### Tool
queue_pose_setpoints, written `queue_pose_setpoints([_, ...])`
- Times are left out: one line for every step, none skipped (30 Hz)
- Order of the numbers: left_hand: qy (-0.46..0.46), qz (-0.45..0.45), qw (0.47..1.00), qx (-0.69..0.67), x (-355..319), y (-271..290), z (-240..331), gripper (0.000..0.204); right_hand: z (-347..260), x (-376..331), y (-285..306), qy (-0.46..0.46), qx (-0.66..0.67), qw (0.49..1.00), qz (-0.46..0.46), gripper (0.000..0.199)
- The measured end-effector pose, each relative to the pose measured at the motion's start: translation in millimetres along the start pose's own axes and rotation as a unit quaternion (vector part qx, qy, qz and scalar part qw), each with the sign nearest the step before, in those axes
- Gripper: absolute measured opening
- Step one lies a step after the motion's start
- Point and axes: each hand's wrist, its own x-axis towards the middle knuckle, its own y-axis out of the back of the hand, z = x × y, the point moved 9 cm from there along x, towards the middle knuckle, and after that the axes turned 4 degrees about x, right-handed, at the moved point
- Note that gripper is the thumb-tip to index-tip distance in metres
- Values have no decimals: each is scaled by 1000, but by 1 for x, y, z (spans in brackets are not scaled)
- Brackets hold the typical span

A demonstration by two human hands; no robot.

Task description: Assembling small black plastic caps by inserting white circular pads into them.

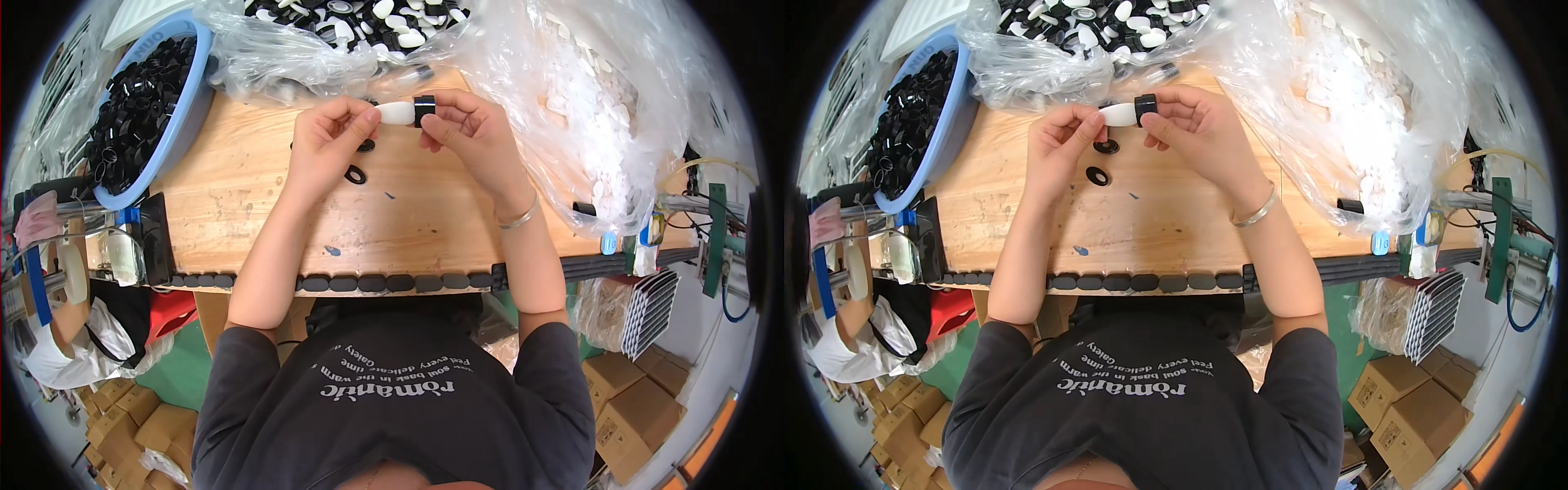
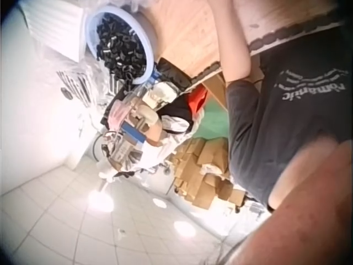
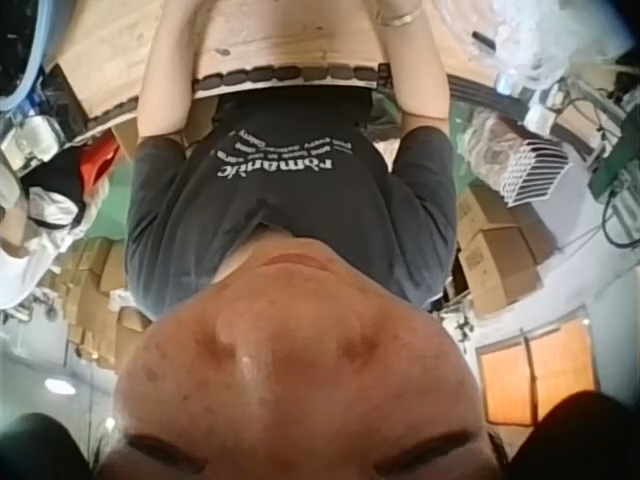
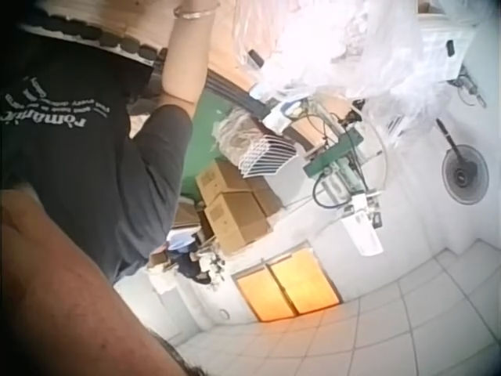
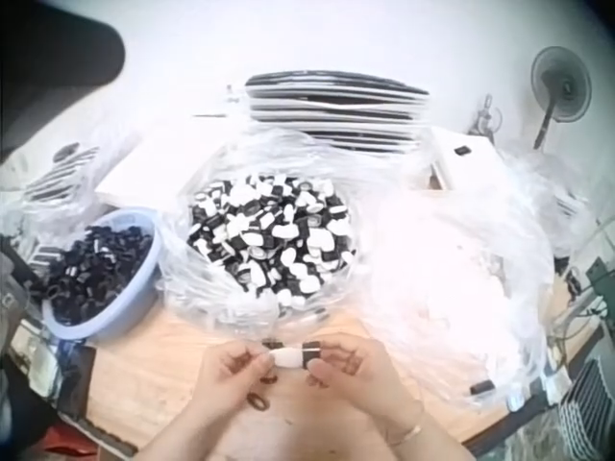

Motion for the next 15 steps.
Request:
queue_pose_setpoints([9,7,1000,-4,0,1,1,15,-8,0,4,0,0,1000,1,26])
queue_pose_setpoints([9,9,1000,-3,1,3,5,15,-7,0,5,-87,-73,993,-33,25])
queue_pose_setpoints([-10,17,999,28,5,7,13,15,-4,-2,7,-173,-144,972,-63,24])
queue_pose_setpoints([-29,24,998,59,7,10,19,15,-11,5,10,-173,-143,973,-61,24])
queue_pose_setpoints([-29,14,998,57,7,10,20,15,-28,17,17,-115,-178,976,-48,20])
queue_pose_setpoints([-53,-20,980,191,6,3,24,16,-47,27,24,-58,-213,975,-33,18])
queue_pose_setpoints([-79,-54,942,320,3,-5,27,18,-74,40,21,53,-166,985,-12,20])
queue_pose_setpoints([-61,-75,904,417,0,-12,24,26,-99,52,17,164,-120,979,7,22])
queue_pose_setpoints([-69,-87,905,411,-3,-20,22,26,-99,63,33,174,-188,966,24,22])
queue_pose_setpoints([-116,-77,866,480,-6,-25,25,27,-111,62,20,200,-133,970,28,30])
queue_pose_setpoints([-160,-63,819,547,-9,-27,28,28,-119,62,10,226,-74,971,30,39])
queue_pose_setpoints([-113,-81,823,550,-8,-24,18,28,-117,58,20,228,-80,970,38,39])
queue_pose_setpoints([-120,-86,824,547,-9,-25,17,28,-111,51,36,244,-122,960,58,37])
queue_pose_setpoints([-119,-93,826,543,-9,-24,14,27,-107,43,53,260,-163,949,77,35])
queue_pose_setpoints([-117,-99,827,541,-10,-25,11,26,-105,34,83,232,-213,939,135,27])
